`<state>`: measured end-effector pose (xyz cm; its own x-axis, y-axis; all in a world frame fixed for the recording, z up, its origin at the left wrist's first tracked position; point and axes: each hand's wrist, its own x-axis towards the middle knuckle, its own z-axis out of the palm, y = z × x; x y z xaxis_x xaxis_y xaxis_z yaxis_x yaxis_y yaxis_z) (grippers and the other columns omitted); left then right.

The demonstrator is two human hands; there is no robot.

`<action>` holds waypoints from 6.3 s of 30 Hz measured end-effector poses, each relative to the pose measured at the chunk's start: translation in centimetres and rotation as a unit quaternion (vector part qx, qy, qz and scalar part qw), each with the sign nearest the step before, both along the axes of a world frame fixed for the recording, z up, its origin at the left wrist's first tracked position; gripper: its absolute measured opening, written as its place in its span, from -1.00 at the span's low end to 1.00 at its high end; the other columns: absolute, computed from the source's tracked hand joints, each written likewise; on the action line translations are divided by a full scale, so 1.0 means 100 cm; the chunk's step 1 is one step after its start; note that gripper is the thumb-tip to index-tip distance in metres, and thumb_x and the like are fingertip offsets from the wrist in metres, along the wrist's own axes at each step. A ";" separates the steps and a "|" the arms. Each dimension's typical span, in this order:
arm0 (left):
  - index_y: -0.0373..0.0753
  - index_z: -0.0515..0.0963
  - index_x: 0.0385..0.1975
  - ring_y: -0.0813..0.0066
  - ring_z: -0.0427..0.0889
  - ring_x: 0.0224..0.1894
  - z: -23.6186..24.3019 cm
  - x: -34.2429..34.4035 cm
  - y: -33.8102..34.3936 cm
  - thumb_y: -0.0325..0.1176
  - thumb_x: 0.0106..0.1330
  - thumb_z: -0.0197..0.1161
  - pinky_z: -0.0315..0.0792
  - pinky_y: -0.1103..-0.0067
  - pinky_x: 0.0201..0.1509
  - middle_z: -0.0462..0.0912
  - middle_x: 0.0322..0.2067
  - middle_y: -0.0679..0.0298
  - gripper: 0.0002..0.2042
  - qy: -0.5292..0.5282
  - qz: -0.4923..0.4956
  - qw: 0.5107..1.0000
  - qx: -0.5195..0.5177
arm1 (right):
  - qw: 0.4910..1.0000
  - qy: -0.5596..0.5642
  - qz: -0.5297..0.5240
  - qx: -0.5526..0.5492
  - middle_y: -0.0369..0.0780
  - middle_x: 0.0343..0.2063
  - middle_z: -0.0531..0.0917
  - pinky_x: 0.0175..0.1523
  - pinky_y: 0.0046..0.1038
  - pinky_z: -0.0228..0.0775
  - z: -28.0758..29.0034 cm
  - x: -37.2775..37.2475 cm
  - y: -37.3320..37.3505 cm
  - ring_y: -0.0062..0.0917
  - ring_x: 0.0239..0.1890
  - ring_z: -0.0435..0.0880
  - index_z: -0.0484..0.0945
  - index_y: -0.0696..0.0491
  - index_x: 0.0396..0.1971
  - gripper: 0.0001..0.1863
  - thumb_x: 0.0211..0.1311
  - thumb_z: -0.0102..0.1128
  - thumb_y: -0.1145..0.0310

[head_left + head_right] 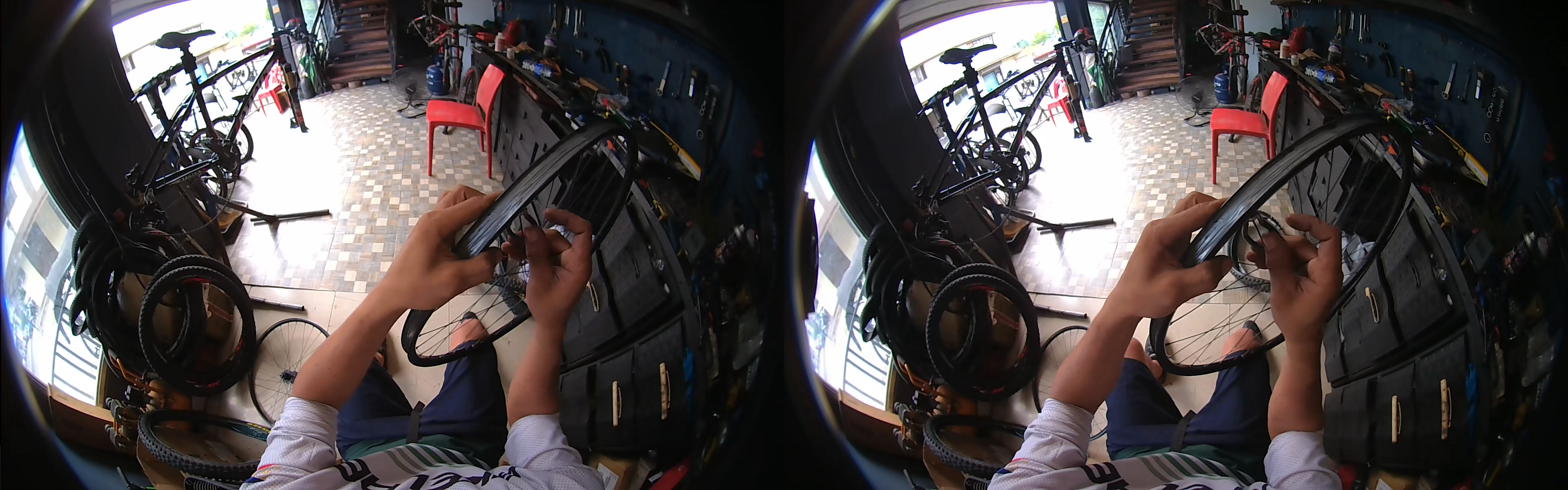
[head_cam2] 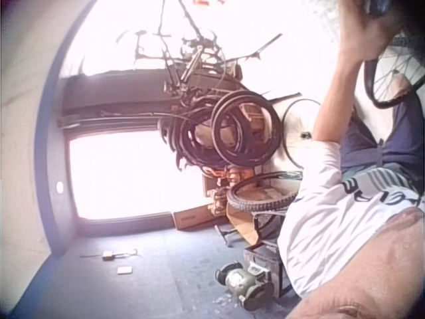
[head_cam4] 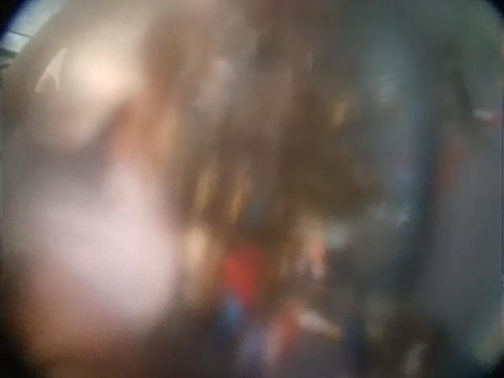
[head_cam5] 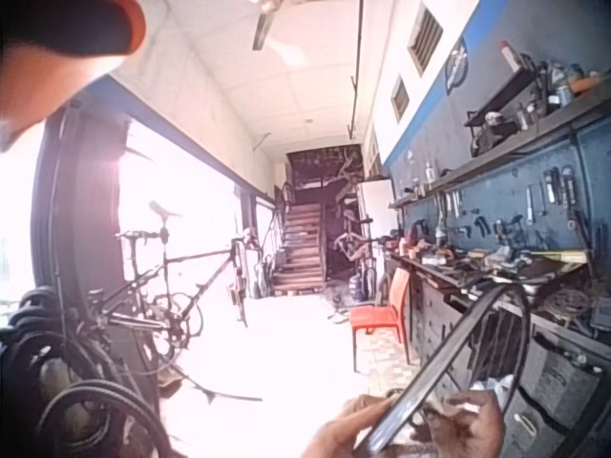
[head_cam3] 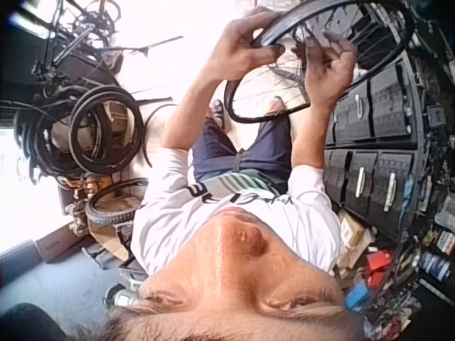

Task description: The person is repairing a bicycle tire by removing the tire from the rim, inspecting the inner tube, and reattaching the tire to the rim. The person uses their hands to manipulate the tire and tube.

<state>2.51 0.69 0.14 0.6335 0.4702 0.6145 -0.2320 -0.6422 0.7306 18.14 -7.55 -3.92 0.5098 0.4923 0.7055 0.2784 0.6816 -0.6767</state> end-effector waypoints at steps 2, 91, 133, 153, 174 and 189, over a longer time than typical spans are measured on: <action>-0.48 0.48 0.16 0.13 0.51 0.08 0.000 0.000 -0.001 -0.48 0.01 0.34 0.30 0.38 0.27 0.57 -0.09 0.02 -0.40 -0.008 -0.007 1.000 0.005 | 0.999 0.009 0.024 -0.030 -0.20 -0.51 0.72 -0.37 -0.63 0.54 0.003 0.007 0.001 -0.62 -0.47 0.74 0.50 0.19 -0.16 -0.83 0.41 0.25 0.42; -0.49 0.45 0.18 0.30 0.55 0.09 -0.013 0.012 0.010 -0.53 0.02 0.31 0.35 0.43 0.26 0.60 -0.02 0.04 -0.39 -0.073 -0.044 0.992 -0.091 | 0.919 -0.293 -0.261 0.034 -0.16 -0.13 0.65 0.05 -0.36 0.41 0.000 -0.002 0.009 -0.33 -0.06 0.63 0.59 0.15 0.02 -0.59 0.16 0.44 0.48; -0.43 0.32 0.35 0.48 0.58 0.13 -0.011 0.008 -0.003 -0.71 0.19 0.28 0.48 0.54 0.19 0.59 0.11 0.12 -0.36 -0.026 -0.106 0.990 -0.094 | 0.989 0.019 0.139 0.037 -0.10 -0.20 0.72 0.00 -0.57 0.46 -0.008 -0.001 0.000 -0.59 -0.13 0.70 0.20 0.12 0.28 -0.35 0.31 0.38 0.39; -0.40 0.33 0.34 0.32 0.51 0.23 -0.065 -0.024 -0.017 -0.61 0.10 0.20 0.33 0.43 0.33 0.57 0.15 0.05 -0.33 0.042 -0.028 0.995 -0.087 | 0.997 0.067 -0.018 0.017 -0.29 -0.42 0.68 -0.53 -0.76 0.23 -0.014 0.024 0.015 -0.79 -0.50 0.59 0.53 0.11 -0.11 -0.76 0.39 0.31 0.30; -0.40 0.35 0.29 0.21 0.63 0.13 -0.002 -0.041 -0.012 -0.66 -0.09 0.05 0.47 0.33 0.23 0.65 -0.03 0.02 -0.27 -0.021 0.015 0.985 -0.170 | 0.992 -0.055 -0.116 0.020 -0.28 -0.35 0.70 -0.30 -0.61 0.45 0.032 0.047 0.054 -0.70 -0.41 0.61 0.70 0.10 -0.06 -0.75 0.43 0.25 0.28; -0.38 0.39 0.27 0.28 0.54 0.24 -0.010 -0.052 0.009 -0.65 -0.01 0.07 0.39 0.39 0.29 0.57 0.15 0.08 -0.33 0.021 0.046 0.991 -0.123 | 0.984 -0.174 -0.018 0.040 -0.17 -0.25 0.75 -0.13 -0.47 0.57 -0.002 -0.016 0.061 -0.44 -0.19 0.76 0.72 0.08 -0.05 -0.76 0.29 0.35 0.43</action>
<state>-2.65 1.58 -0.86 0.6039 0.6592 0.4481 -0.1477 -0.4599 0.8756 16.50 -1.41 -4.15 0.2473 0.4142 0.8759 0.5077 0.7146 -0.4812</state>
